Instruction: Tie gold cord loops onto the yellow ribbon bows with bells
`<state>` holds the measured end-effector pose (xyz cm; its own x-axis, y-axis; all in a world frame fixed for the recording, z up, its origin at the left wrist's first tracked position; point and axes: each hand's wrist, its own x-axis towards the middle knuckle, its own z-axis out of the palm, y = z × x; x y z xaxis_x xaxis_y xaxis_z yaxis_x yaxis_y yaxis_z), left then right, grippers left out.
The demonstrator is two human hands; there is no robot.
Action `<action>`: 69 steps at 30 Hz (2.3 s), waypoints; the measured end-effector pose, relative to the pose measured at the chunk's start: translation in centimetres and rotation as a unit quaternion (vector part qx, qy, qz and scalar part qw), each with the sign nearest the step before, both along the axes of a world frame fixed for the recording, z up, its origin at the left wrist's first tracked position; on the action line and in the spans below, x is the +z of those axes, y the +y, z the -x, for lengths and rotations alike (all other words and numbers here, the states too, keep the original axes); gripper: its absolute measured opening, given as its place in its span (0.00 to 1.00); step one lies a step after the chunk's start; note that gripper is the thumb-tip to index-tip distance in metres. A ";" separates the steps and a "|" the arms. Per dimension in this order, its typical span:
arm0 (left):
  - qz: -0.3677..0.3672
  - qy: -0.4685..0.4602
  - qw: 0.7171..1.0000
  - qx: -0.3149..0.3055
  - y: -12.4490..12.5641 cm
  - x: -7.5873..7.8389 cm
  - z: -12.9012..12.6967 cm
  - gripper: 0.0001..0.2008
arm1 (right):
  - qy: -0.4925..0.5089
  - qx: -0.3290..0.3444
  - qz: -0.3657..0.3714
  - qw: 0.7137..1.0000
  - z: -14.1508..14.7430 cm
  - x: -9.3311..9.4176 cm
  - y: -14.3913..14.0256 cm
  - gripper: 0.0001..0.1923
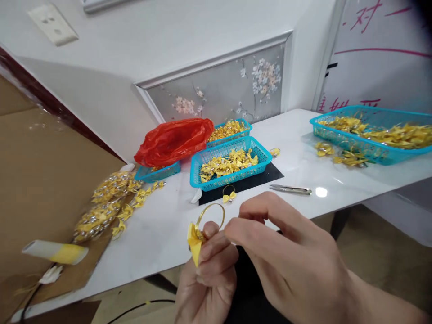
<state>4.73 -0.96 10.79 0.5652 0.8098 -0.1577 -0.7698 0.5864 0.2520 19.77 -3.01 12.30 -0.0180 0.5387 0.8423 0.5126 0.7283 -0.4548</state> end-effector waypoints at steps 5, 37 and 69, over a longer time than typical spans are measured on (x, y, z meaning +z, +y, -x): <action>0.027 0.083 0.996 0.024 0.4 0.1 -0.4 0.15 | 0.003 0.008 0.007 1.000 0.5 -0.1 0.0 0.15; -0.163 0.269 0.943 0.107 0.0 0.1 -0.9 0.06 | 0.079 0.110 0.139 0.981 -1.3 -2.1 0.5 0.10; -0.104 0.250 0.963 0.004 0.3 0.3 -0.2 0.07 | -0.010 0.052 0.100 0.994 -3.1 -3.3 0.3 0.12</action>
